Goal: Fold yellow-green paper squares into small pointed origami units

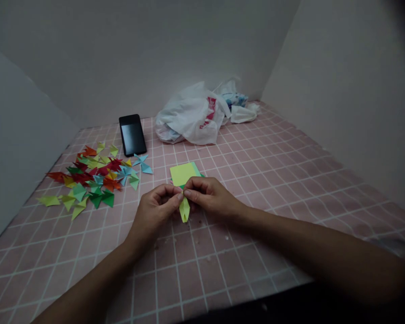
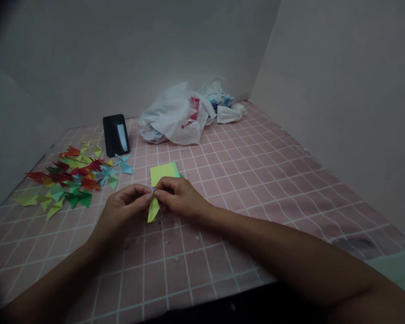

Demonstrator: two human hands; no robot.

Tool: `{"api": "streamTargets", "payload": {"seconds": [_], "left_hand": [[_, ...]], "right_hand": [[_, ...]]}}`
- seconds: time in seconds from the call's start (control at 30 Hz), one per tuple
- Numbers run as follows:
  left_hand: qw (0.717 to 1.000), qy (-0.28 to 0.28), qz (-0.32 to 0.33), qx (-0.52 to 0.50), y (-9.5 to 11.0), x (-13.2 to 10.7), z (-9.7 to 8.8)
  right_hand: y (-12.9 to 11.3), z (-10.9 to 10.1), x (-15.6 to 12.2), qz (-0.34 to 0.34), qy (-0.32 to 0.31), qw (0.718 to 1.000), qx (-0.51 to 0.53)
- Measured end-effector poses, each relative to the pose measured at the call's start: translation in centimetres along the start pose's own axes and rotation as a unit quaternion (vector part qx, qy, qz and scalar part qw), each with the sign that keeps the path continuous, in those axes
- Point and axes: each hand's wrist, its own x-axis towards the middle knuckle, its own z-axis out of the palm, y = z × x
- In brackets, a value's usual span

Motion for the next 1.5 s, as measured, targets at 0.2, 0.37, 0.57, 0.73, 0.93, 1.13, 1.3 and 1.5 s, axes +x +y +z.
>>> {"api": "streamTargets", "payload": {"seconds": [0.2,0.37,0.57,0.73,0.93,1.13,1.3,1.5], "left_hand": [[0.999,0.01,0.013,0.028,0.44,0.06,0.27],[0.996,0.006,0.034,0.084,0.47,0.22,0.22],[0.99,-0.015,0.039,0.136,0.11,0.32,0.01],[0.996,-0.022,0.005,0.083,0.41,0.24,0.17],[0.999,0.023,0.017,0.031,0.41,0.14,0.13],[1.0,0.0,0.006,0.017,-0.01,0.07,0.09],[0.999,-0.003,0.022,0.046,0.05,-0.02,0.1],[0.994,0.001,0.058,0.094,0.4,-0.18,-0.12]], "right_hand": [[-0.16,-0.03,-0.2,-0.017,0.002,0.999,-0.035],[-0.22,-0.33,-0.28,-0.082,0.009,0.99,-0.116],[-0.25,-0.34,-0.13,-0.12,0.031,0.972,-0.202],[-0.48,-0.41,-0.12,-0.116,0.05,0.976,-0.18],[-0.32,-0.11,-0.17,-0.058,0.012,0.995,-0.078],[-0.51,0.29,-0.52,-0.048,0.035,0.992,-0.108],[-0.4,0.3,-0.5,-0.064,0.041,0.986,-0.145],[-0.38,0.42,-0.57,-0.054,0.034,0.989,-0.135]]}}
